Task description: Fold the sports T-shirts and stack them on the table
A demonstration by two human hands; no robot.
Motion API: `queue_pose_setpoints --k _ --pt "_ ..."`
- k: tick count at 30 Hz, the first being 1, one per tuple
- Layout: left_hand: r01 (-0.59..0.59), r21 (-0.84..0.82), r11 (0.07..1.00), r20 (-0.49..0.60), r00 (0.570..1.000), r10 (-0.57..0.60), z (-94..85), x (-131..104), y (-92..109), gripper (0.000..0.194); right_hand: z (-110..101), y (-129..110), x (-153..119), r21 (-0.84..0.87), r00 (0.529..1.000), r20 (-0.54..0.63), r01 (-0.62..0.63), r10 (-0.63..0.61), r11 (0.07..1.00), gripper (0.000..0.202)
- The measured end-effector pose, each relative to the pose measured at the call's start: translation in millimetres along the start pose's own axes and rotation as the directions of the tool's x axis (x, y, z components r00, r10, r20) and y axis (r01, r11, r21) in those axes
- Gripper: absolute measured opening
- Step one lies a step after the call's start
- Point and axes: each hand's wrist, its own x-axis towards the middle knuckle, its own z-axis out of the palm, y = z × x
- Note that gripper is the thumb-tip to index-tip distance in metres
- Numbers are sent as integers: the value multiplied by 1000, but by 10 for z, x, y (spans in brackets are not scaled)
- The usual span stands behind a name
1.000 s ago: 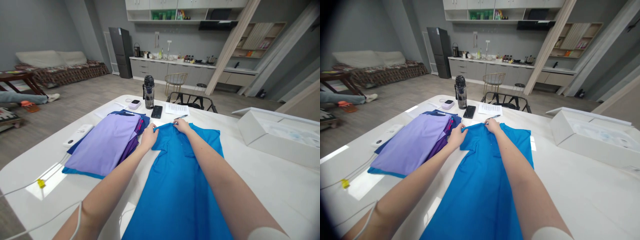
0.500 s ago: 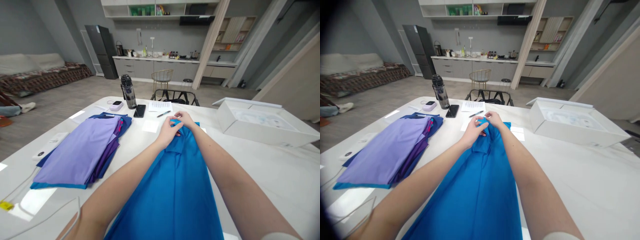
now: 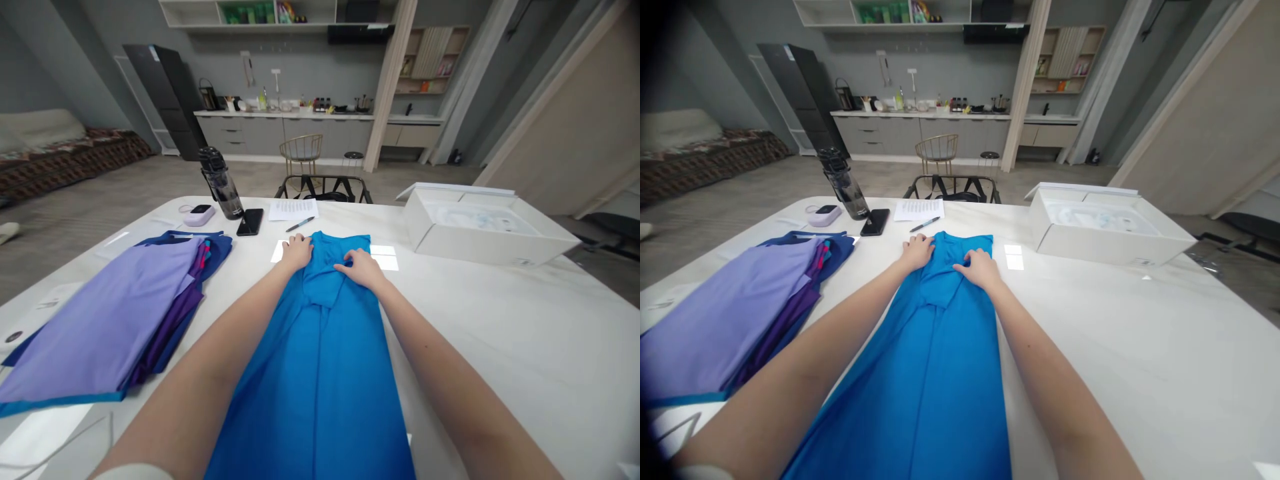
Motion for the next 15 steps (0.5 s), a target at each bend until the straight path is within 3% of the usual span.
queue_pose_setpoints --k 5,11,15 --pt "101 -66 993 8 995 -100 83 187 -118 32 9 123 -10 102 996 -3 88 -88 991 27" --pt "127 -250 960 -36 989 -140 98 209 -278 19 4 129 17 326 985 40 143 -165 934 15" --pt "77 -480 874 -111 983 -148 81 193 -330 15 43 29 -7 514 993 -106 94 -46 853 13"
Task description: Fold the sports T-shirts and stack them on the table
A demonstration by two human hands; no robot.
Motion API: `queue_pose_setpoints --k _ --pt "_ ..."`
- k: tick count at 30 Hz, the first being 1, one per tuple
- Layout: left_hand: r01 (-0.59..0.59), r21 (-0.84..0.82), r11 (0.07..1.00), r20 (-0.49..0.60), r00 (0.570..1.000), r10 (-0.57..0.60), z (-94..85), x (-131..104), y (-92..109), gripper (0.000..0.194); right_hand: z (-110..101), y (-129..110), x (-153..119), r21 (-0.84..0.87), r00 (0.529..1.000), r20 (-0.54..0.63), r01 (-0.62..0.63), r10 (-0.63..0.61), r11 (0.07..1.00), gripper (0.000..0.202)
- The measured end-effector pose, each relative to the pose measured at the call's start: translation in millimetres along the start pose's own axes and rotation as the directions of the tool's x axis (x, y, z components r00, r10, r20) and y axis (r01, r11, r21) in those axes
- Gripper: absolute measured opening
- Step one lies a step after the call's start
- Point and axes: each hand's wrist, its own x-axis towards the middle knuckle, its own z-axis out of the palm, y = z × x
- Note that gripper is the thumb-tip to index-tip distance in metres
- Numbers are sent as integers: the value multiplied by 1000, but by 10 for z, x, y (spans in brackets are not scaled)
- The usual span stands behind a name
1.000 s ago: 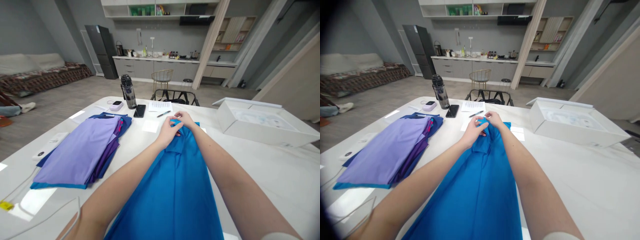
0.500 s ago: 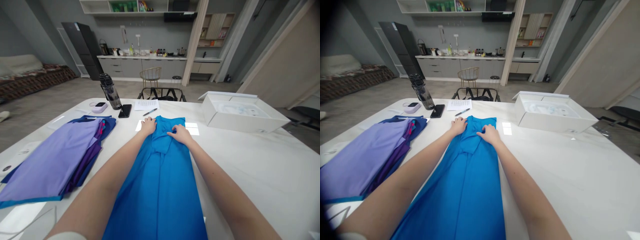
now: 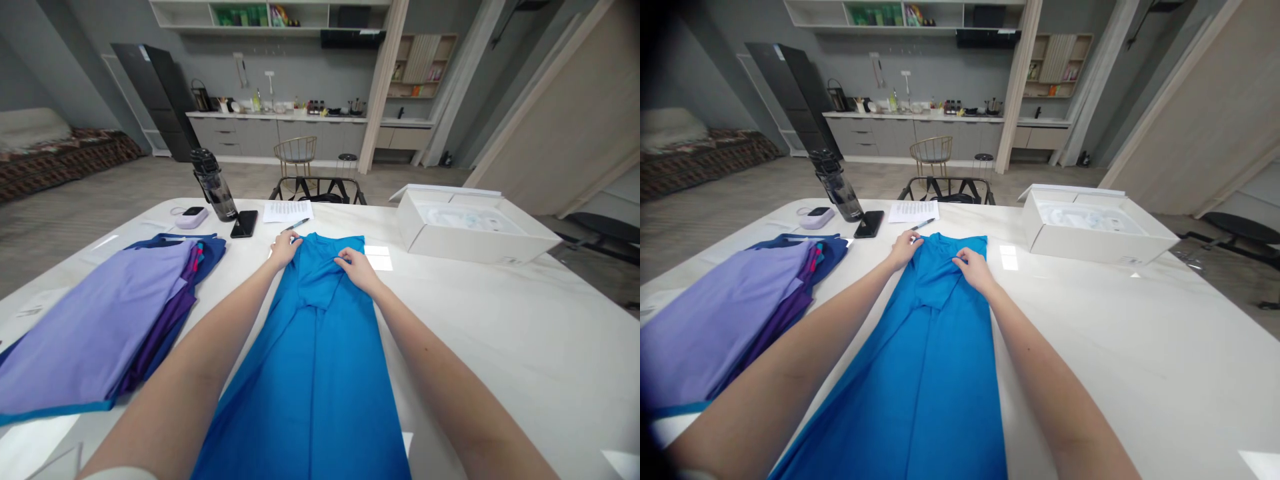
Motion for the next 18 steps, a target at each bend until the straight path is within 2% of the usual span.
queue_pose_setpoints --k 3,8,11,13,14,16,18 --pt "-68 -113 991 -94 994 58 -61 6 68 15 -61 -80 43 81 992 -119 -41 50 996 15" --pt "-166 -52 985 -234 961 149 -86 25 416 15 -512 -100 347 128 950 -134 -265 281 956 19" --pt "-83 92 992 -233 967 103 37 -9 606 16 -676 21 537 -9 923 -114 -370 367 929 16" --pt "-10 185 983 -223 973 52 146 -70 663 24 -644 127 563 -190 926 -126 -375 356 907 19" --pt "-13 224 975 -218 974 63 194 -111 671 30 -594 175 537 -285 931 -141 -363 336 887 24" --pt "-145 281 949 -164 967 197 262 -212 657 38 -459 241 413 -453 942 -186 -335 280 826 39" --pt "-368 297 881 -19 920 391 285 -334 625 38 -321 245 230 -573 950 -242 -305 198 761 48"
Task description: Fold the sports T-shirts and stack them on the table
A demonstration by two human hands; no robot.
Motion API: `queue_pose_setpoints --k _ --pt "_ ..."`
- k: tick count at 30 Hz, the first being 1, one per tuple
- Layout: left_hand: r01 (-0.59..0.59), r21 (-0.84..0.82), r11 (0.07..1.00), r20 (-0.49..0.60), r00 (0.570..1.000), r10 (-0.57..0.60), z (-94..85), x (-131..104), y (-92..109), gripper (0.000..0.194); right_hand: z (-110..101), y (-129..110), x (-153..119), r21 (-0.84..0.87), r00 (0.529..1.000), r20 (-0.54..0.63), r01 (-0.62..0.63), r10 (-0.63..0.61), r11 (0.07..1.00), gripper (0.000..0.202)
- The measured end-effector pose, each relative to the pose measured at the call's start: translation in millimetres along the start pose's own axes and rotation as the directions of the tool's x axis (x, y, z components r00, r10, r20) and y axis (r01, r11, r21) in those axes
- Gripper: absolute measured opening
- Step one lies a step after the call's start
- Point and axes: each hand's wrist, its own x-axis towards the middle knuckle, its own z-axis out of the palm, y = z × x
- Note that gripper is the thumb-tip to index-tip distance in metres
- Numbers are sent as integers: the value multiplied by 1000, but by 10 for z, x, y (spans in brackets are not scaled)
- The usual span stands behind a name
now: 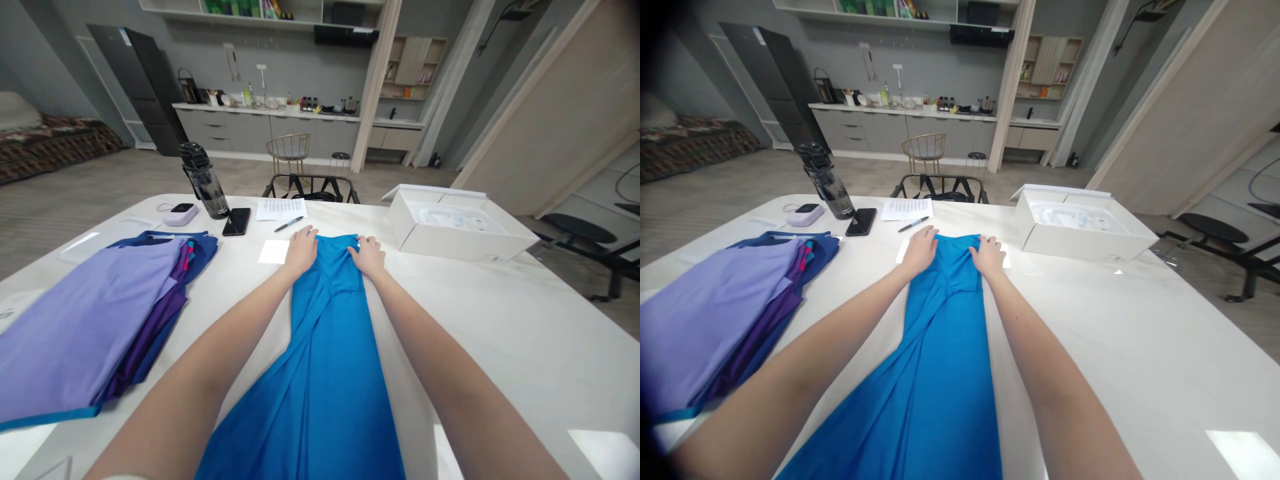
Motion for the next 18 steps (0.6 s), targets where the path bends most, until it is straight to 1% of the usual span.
queue_pose_setpoints --k 1,2,3,5,7,9,11,14,18 --pt "-102 -10 995 62 993 102 -7 -70 11 38 26 -22 -114 -41 998 -44 33 -35 999 49" --pt "-177 -20 984 127 976 178 -20 -145 24 38 38 -51 -230 -66 994 -73 80 -85 995 48" --pt "-225 -23 974 184 957 225 -38 -225 42 39 39 -85 -344 -78 986 -85 140 -147 987 47" --pt "-268 0 963 256 931 259 -82 -396 92 43 28 -155 -566 -81 963 -46 260 -264 962 47" --pt "-297 43 954 289 918 273 -124 -574 155 49 21 -209 -773 -80 947 56 320 -317 944 50" --pt "-303 73 950 312 912 267 -151 -740 215 54 29 -226 -952 -85 940 176 309 -291 947 54" --pt "-261 80 962 355 909 217 -158 -876 256 59 40 -212 -1090 -106 940 247 269 -237 957 57" --pt "-183 79 980 386 912 139 -137 -1001 274 63 35 -188 -1202 -146 952 244 227 -187 963 60" --pt "-154 75 985 351 929 119 -111 -1044 269 61 -22 -228 -1247 -175 958 254 179 -131 968 62"
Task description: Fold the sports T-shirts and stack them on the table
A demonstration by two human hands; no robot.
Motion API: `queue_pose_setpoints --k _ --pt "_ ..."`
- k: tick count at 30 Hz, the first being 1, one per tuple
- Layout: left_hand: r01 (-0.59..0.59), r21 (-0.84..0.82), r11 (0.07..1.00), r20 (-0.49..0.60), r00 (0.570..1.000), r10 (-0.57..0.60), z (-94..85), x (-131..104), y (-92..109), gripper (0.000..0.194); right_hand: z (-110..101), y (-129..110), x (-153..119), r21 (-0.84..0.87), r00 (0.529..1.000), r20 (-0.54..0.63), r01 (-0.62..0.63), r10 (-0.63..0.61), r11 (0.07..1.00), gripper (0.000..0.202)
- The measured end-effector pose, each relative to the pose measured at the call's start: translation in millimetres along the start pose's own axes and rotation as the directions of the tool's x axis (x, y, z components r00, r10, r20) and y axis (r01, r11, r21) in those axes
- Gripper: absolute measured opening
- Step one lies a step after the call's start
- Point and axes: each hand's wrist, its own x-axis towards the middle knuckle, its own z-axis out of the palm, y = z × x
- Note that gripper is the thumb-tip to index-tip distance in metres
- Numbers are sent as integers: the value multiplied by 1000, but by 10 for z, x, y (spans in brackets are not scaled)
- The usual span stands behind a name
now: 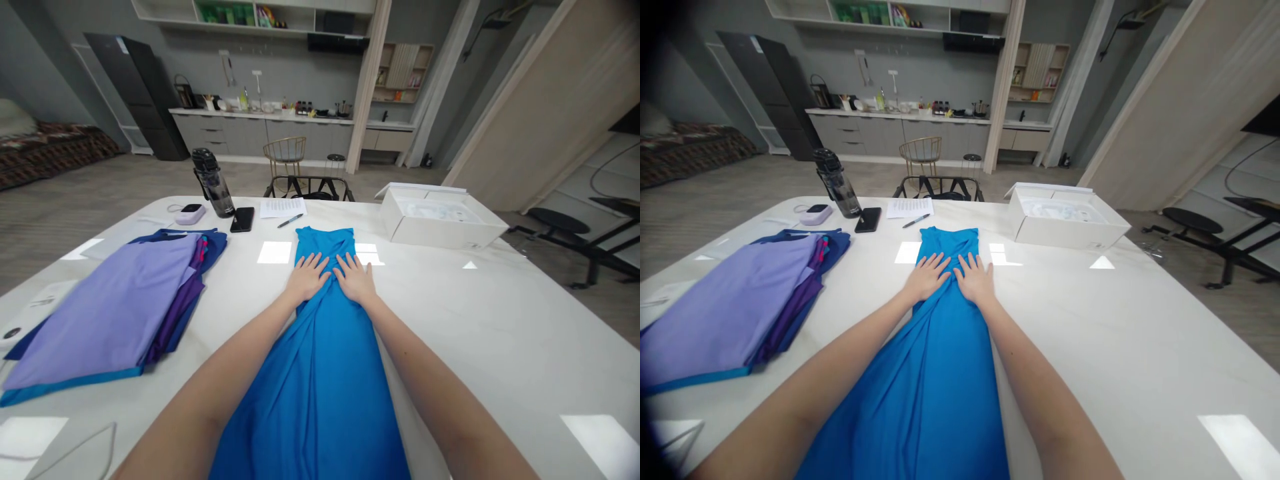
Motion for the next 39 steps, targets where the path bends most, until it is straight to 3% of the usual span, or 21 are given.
queue_pose_setpoints --k 5,15,19,22,27,32,36,39 --pt "-5 -27 1000 -13 1000 4 2 2 4 59 -77 -33 -229 29 999 38 22 -23 999 61" --pt "7 -45 999 -10 1000 -8 -53 -22 47 57 -136 -87 -1315 94 995 22 97 -99 991 64" --pt "-11 -15 1000 -46 999 10 -93 -90 97 54 -108 -120 -1421 59 997 6 77 -77 995 64" --pt "-59 -8 998 1 998 59 -115 -210 101 53 -98 -135 -1405 48 998 -6 64 -64 997 64" --pt "-130 -44 991 46 990 132 -200 -632 42 54 -96 -136 -1396 34 997 -14 78 -77 996 65" --pt "-111 -180 977 98 987 130 -318 -1326 -16 53 -69 -129 -1397 32 996 -21 83 -82 996 64" --pt "-50 -254 966 61 996 68 -396 -1859 21 52 -76 -138 -1407 44 996 -30 79 -78 996 63" --pt "-20 -219 975 7 1000 22 -483 -2104 126 47 -153 -177 -1450 33 986 -111 126 -121 992 56"
